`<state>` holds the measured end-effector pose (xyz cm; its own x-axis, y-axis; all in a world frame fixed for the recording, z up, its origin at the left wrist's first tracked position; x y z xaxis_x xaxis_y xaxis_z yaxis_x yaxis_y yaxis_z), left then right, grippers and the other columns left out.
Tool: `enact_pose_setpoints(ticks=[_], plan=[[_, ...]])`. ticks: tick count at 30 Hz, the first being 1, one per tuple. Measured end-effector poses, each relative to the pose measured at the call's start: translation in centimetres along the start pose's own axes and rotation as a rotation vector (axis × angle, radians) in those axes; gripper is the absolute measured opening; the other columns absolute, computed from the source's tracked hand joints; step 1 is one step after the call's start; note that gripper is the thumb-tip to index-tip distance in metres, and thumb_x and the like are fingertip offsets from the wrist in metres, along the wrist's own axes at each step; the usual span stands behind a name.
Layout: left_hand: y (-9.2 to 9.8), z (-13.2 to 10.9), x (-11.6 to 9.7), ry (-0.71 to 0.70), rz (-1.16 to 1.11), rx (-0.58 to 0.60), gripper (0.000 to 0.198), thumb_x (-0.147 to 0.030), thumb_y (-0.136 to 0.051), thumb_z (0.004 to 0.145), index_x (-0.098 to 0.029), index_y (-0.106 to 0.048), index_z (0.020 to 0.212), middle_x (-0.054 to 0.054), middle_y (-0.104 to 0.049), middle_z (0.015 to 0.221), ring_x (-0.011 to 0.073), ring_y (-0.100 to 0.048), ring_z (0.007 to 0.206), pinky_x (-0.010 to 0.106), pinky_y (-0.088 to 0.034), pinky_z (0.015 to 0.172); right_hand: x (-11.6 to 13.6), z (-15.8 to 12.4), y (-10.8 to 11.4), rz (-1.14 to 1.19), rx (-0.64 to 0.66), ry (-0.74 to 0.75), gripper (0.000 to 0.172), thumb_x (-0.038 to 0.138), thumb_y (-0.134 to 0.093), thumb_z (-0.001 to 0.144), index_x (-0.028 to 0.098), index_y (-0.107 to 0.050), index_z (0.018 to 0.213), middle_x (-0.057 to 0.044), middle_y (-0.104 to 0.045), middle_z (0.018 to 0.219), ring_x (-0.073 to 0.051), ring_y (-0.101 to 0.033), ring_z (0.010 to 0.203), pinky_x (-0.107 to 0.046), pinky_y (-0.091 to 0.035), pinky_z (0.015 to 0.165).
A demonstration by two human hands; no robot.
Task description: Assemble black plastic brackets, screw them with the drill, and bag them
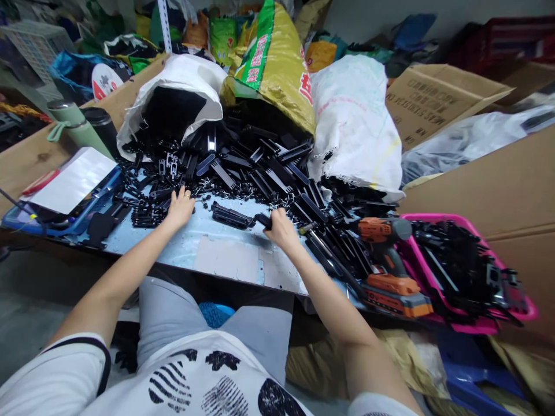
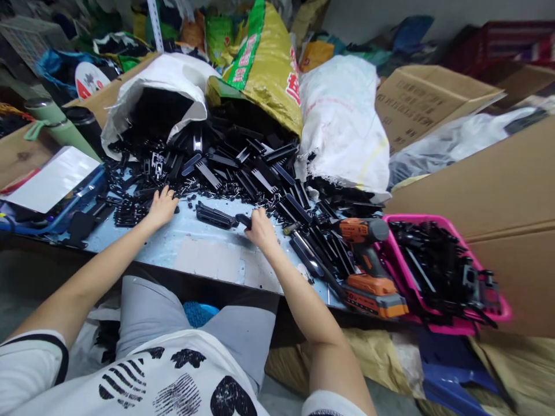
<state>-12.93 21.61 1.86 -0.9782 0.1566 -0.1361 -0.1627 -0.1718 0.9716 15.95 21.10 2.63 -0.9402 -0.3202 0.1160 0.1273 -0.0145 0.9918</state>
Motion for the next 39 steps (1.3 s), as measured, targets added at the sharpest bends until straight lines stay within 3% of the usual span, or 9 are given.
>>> enact_pose_setpoints(ticks=[3,7,10,13,16,18,26,33,39], plan=[[0.3,-0.6,1.1,-0.121,-0.103,0.048,0.03,-0.007,-0.037,0.083,-0.011,-0.061,0.1,0.015,-0.061,0.11,0.028,-0.04,0.127,0.058,-0.01,0.11,4.9,-4.7,-2.2,-0.025,0.057,0.197,0.034,0.032,-0.052,0.088,0.015,-0.05,0.117,-0.017,-0.049,0.119,-0.025,-0.053,0.092,-0.035,-0.041,0.073],[1.7,-2.8,-1.7,0.004,-0.43,-0.086,0.038,-0.023,-0.032,0.093,-0.012,-0.048,0.125,0.014,-0.058,0.119,0.0224,-0.051,0.116,0.042,-0.034,0.104,8.1,-8.6,-4.0,0.044,0.045,0.356,0.046,0.043,-0.041,0.093,0.019,-0.044,0.133,-0.015,-0.054,0.115,-0.027,-0.051,0.099,-0.039,-0.04,0.082],[0.5,-5.8,-5.5,0.199,-0.709,-0.02,0.043,-0.036,-0.034,0.094,-0.013,-0.044,0.129,0.012,-0.063,0.108,0.0209,-0.06,0.098,0.035,-0.047,0.087,6.7,-8.3,-3.6,0.331,0.03,0.235,0.044,0.043,-0.035,0.095,0.021,-0.048,0.131,-0.013,-0.058,0.106,-0.024,-0.055,0.096,-0.037,-0.043,0.083],[-0.9,-8.3,-11.0,0.149,-0.896,0.147,0.044,-0.042,-0.044,0.091,-0.015,-0.05,0.124,0.006,-0.066,0.088,0.0179,-0.062,0.079,0.03,-0.05,0.074,4.7,-7.4,-3.1,0.88,0.006,-0.031,0.052,0.051,-0.026,0.095,0.022,-0.045,0.134,-0.009,-0.061,0.1,-0.02,-0.061,0.082,-0.034,-0.05,0.072],[0.0,-9.5,-14.0,0.069,-0.95,0.098,0.042,-0.038,-0.038,0.094,-0.014,-0.053,0.125,0.008,-0.066,0.094,0.0183,-0.062,0.087,0.03,-0.049,0.079,5.3,-7.3,-3.9,1.342,0.094,-0.222,0.062,0.059,-0.025,0.092,0.02,-0.04,0.138,-0.005,-0.061,0.079,-0.015,-0.059,0.06,-0.03,-0.051,0.055],[0.9,-9.8,-14.6,0.044,-0.936,0.037,0.042,-0.036,-0.037,0.094,-0.014,-0.053,0.127,0.009,-0.065,0.099,0.0189,-0.06,0.093,0.031,-0.048,0.084,6.2,-7.4,-3.6,1.463,0.125,-0.204,0.064,0.061,-0.033,0.089,0.02,-0.04,0.138,-0.003,-0.06,0.076,-0.014,-0.058,0.058,-0.028,-0.051,0.052],[3.4,-10.6,-15.5,-0.081,-0.781,-0.111,0.038,-0.032,-0.04,0.094,-0.017,-0.057,0.124,0.008,-0.061,0.091,0.0173,-0.059,0.086,0.029,-0.048,0.08,6.0,-7.9,0.3,1.067,-0.013,0.212,0.048,0.045,-0.048,0.089,0.024,-0.05,0.132,-0.006,-0.056,0.097,-0.01,-0.055,0.067,-0.028,-0.054,0.066],[5.5,-11.0,-16.1,0.004,-0.843,-0.49,0.036,-0.026,-0.039,0.095,-0.014,-0.056,0.123,0.012,-0.061,0.098,0.0161,-0.058,0.088,0.029,-0.049,0.078,7.3,-8.5,1.4,1.097,-0.311,0.123,0.048,0.044,-0.043,0.092,0.025,-0.046,0.136,-0.008,-0.057,0.107,-0.014,-0.058,0.078,-0.029,-0.054,0.072],[5.4,-9.8,-14.3,0.014,-0.826,-0.443,0.035,-0.028,-0.039,0.095,-0.013,-0.059,0.119,0.011,-0.064,0.096,0.0162,-0.059,0.085,0.031,-0.05,0.078,8.8,-7.8,0.1,1.11,-0.29,0.044,0.05,0.046,-0.037,0.094,0.027,-0.04,0.14,-0.009,-0.058,0.106,-0.014,-0.058,0.071,-0.03,-0.053,0.069]])
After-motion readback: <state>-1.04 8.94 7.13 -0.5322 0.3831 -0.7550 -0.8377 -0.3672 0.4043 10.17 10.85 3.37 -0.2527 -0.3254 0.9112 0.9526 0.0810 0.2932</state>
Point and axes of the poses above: each hand's wrist, its own z-axis towards the middle knuckle, its own y-axis out of the back of the hand, x = y × z, the point moved 9 cm from there along z, towards the middle knuckle
